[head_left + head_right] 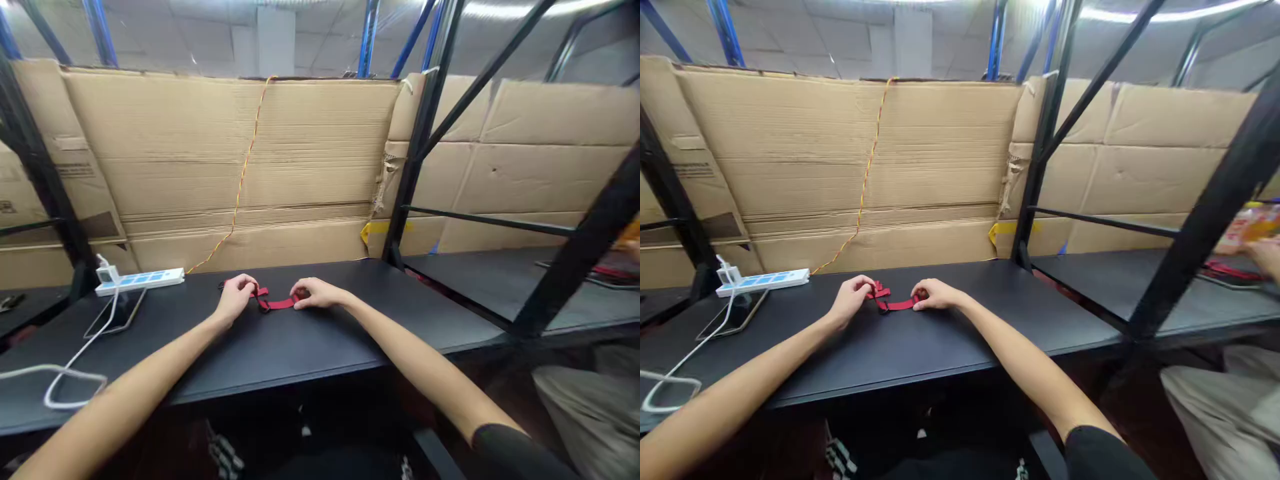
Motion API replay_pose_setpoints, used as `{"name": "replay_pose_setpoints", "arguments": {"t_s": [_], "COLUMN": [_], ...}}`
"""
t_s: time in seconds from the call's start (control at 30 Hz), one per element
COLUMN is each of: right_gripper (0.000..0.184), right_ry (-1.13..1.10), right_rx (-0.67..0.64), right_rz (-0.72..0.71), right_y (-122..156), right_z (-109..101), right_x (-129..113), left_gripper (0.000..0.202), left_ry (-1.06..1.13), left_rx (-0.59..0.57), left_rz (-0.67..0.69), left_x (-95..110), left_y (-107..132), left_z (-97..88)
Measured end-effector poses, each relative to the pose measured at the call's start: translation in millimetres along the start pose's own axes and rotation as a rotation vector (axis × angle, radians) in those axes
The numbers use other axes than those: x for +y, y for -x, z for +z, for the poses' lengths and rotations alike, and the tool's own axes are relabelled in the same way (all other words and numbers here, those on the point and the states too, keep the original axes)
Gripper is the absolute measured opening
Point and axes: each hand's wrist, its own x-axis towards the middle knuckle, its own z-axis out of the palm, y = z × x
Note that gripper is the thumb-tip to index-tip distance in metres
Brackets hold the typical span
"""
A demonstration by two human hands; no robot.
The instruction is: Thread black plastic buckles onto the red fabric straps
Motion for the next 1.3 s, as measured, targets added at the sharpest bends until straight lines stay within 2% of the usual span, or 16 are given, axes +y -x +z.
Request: {"name": "replay_pose_setpoints", "arguments": {"t_s": [0.17,0.27,0.4,0.53,0.63,0.77,0.9,1.13,1.3], "right_gripper": [0.041,0.042,0.045,0.045,0.045,0.042,0.04,0.038,0.04], "right_ry": [-0.14,-0.133,-0.105,-0.063,-0.019,0.061,0.101,0.135,0.065], "right_rx": [0.113,0.191,0.26,0.305,0.309,0.288,0.283,0.277,0.303], "right_rz": [-0.098,-0.137,-0.206,-0.271,-0.309,-0.356,-0.399,-0.428,-0.36], "right_y": [-4,-5,-3,-2,-2,-3,-4,-4,-3], "right_z": [12,18,24,27,29,33,35,35,37], "right_x": [-14,-21,-31,-39,-41,-38,-36,-36,-40], "left_gripper": [0.028,0.032,0.03,0.027,0.022,0.018,0.017,0.021,0.022], "left_ry": [0.065,0.043,0.012,0.004,-0.033,-0.104,-0.084,-0.009,-0.034], "left_rx": [-0.213,-0.258,-0.268,-0.252,-0.248,-0.26,-0.304,-0.379,-0.327], "left_rz": [-0.002,0.01,0.028,-0.011,-0.023,0.024,0.044,0.018,0.056], "left_x": [7,5,8,14,16,17,17,16,10], "left_y": [10,13,15,18,20,22,23,22,20], "left_z": [5.4,8.1,10.1,11.6,12.7,13.7,14.1,14.8,14.5]}}
